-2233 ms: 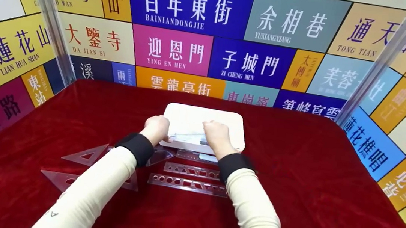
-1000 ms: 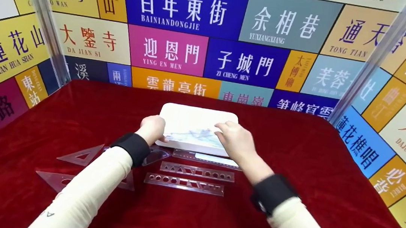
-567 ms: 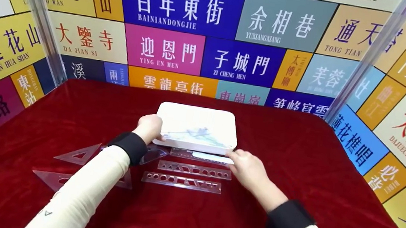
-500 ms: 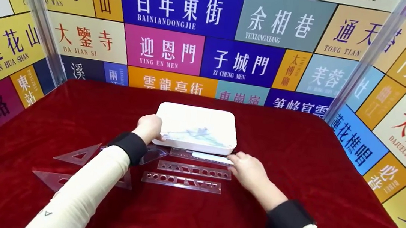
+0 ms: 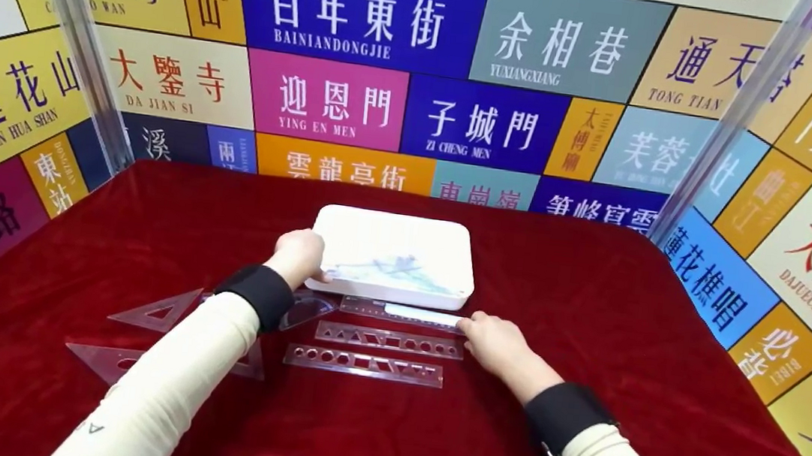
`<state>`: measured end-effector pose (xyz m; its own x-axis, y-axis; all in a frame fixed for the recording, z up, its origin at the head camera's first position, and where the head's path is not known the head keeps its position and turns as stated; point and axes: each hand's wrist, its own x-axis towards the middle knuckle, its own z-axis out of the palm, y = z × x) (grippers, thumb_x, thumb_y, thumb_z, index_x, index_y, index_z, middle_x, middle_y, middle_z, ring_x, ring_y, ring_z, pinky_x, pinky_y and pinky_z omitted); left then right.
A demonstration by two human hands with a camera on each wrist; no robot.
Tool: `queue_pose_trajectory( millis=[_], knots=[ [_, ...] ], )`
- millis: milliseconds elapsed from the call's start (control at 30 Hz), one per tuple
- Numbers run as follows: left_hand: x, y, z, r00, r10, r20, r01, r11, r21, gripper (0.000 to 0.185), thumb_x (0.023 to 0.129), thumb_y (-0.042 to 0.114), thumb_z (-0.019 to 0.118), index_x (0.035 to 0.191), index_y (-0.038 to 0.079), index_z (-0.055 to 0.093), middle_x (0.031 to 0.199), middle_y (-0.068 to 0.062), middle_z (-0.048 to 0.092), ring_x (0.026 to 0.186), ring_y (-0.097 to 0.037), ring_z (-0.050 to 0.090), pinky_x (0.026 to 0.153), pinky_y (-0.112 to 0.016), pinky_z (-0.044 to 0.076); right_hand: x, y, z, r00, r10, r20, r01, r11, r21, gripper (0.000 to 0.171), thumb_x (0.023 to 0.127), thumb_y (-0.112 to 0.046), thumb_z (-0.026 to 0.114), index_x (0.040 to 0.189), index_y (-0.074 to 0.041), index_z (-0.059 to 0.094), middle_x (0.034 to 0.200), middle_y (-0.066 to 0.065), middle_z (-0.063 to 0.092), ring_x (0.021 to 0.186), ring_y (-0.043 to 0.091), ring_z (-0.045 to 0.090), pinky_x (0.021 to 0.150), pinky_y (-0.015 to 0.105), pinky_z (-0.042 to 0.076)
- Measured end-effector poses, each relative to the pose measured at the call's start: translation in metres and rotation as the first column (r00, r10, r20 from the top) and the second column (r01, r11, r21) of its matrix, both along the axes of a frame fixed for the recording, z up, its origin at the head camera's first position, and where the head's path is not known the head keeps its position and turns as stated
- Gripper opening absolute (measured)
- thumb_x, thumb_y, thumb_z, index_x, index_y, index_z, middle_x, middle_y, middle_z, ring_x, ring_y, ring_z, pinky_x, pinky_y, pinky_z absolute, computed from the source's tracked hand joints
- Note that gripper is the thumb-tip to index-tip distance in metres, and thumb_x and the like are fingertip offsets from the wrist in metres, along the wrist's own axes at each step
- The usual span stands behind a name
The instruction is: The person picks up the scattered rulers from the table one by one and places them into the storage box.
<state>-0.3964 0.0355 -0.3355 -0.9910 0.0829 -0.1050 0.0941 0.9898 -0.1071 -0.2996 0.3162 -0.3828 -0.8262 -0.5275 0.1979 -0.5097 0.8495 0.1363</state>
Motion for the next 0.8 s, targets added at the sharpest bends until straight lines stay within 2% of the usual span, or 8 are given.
queue_pose_trajectory(
  millis=[167,367,533,667,800],
  knots=[
    [0.002,0.000,0.002,1.000,-0.003,0.000,0.003,1.000,-0.006,0.051,0.063,0.047,0.065,0.098,0.011,0.058,0.095,0.002,0.058,0.069,-0.021,0.056,0.049,-0.038,0.044,-0.005,-0.002,0.000,1.000,0.028,0.002,-0.028,1.000,0.006,0.017,0.067,-0.007,0.064,0.084,-0.010,0.061,0.071,0.003,0.050,0.061,0.019,0.051,0.049,0.033,0.040],
    [0.003,0.000,0.003,1.000,0.000,-0.009,0.000,1.000,-0.003,0.051,0.062,0.046,0.065,0.098,0.011,0.059,0.095,0.001,0.058,0.069,-0.021,0.056,0.049,-0.038,0.044,-0.014,-0.001,-0.002,0.998,0.064,0.022,-0.064,0.998,-0.020,0.021,0.066,-0.004,0.063,0.086,-0.006,0.061,0.077,0.006,0.054,0.069,0.021,0.054,0.056,0.034,0.042],
    [0.003,-0.001,0.003,1.000,-0.005,0.001,0.005,1.000,-0.001,0.051,0.063,0.046,0.065,0.098,0.010,0.058,0.095,0.001,0.058,0.070,-0.021,0.056,0.050,-0.038,0.044,-0.021,0.000,-0.001,0.995,0.064,0.072,-0.062,0.998,-0.029,0.021,0.064,-0.003,0.065,0.084,-0.003,0.061,0.070,0.005,0.050,0.065,0.020,0.049,0.056,0.032,0.040],
    [0.003,-0.001,0.003,1.000,-0.006,0.007,0.006,1.000,-0.007,0.051,0.063,0.046,0.065,0.098,0.010,0.058,0.096,0.001,0.057,0.071,-0.021,0.056,0.050,-0.038,0.044,-0.025,0.000,0.004,0.985,0.035,0.170,-0.027,0.998,-0.050,0.016,0.063,-0.006,0.066,0.078,-0.004,0.060,0.067,0.003,0.045,0.063,0.018,0.044,0.057,0.031,0.036],
    [0.002,-0.001,0.003,1.000,-0.011,0.001,0.011,1.000,-0.011,0.052,0.063,0.048,0.064,0.099,0.010,0.057,0.096,0.001,0.057,0.071,-0.021,0.056,0.051,-0.038,0.044,-0.029,0.002,0.006,0.970,-0.029,0.243,0.058,0.992,-0.113,0.019,0.059,-0.009,0.070,0.073,-0.005,0.059,0.070,0.003,0.046,0.066,0.017,0.043,0.060,0.031,0.036]
  ],
)
